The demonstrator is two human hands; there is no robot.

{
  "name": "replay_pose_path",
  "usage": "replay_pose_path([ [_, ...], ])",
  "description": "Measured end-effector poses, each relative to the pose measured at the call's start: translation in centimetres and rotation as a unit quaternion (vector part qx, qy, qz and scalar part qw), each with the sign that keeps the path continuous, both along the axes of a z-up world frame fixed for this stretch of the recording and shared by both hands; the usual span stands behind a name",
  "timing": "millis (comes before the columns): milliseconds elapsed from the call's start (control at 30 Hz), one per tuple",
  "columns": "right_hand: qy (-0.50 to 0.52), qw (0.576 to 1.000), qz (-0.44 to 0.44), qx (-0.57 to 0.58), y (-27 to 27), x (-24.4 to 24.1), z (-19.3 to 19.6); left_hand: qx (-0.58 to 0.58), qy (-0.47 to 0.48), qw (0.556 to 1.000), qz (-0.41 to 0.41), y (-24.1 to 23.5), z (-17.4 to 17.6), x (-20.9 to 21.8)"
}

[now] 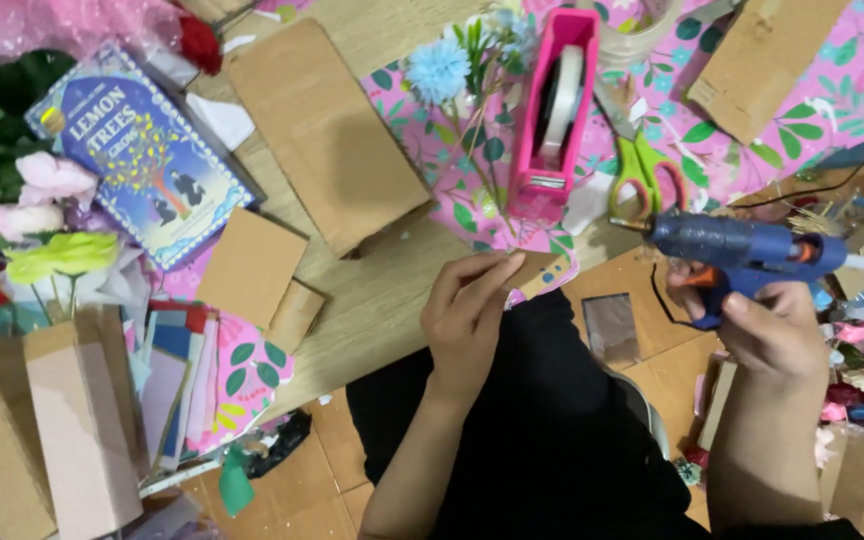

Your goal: Assembling cardboard boxes and structures using a hot glue gun and scissors in a floral design area.

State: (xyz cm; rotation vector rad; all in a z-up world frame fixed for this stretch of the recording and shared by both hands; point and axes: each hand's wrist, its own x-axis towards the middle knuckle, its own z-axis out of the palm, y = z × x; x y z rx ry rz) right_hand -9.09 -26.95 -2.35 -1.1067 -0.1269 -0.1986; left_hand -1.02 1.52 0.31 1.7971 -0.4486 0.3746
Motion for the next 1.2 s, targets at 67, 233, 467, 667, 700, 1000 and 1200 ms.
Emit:
replay_pose_path([
  [67, 0.011, 0.999, 0.025, -0.037, 1.3, -0.6, 0.2, -0.015, -0.002, 1.0, 0.005, 0.9, -0.1, -0.4],
  [233, 0.035, 0.973, 0.034, -0.226, 1.8, -2.4, 0.9, 0.038, -0.088, 0.992, 0.078, 2.8, 0.3, -0.5],
  [467, 0.004, 0.988, 0.051, -0.147, 6.2, -1.2, 2.5, 0.068, -0.119, 0.986, 0.099, 4.3, 1.2, -1.0],
  [667, 0.038, 0.99, 0.032, -0.135, 6.6, -1.9, 1.7, 0.092, -0.127, 0.982, 0.107, 4.6, 1.5, -1.4],
  [700, 0.036, 0.99, 0.033, -0.134, 6.6, -1.9, 1.6, 0.092, -0.128, 0.982, 0.107, 4.6, 1.5, -1.3],
  [1000, 0.065, 0.985, 0.013, -0.157, 6.7, -1.5, 0.8, 0.104, -0.115, 0.982, 0.108, 4.8, 1.1, -0.9],
  [1200, 0.089, 0.981, -0.009, -0.173, 5.7, -1.9, -0.8, 0.1, -0.107, 0.984, 0.103, 4.7, 0.6, -0.6],
])
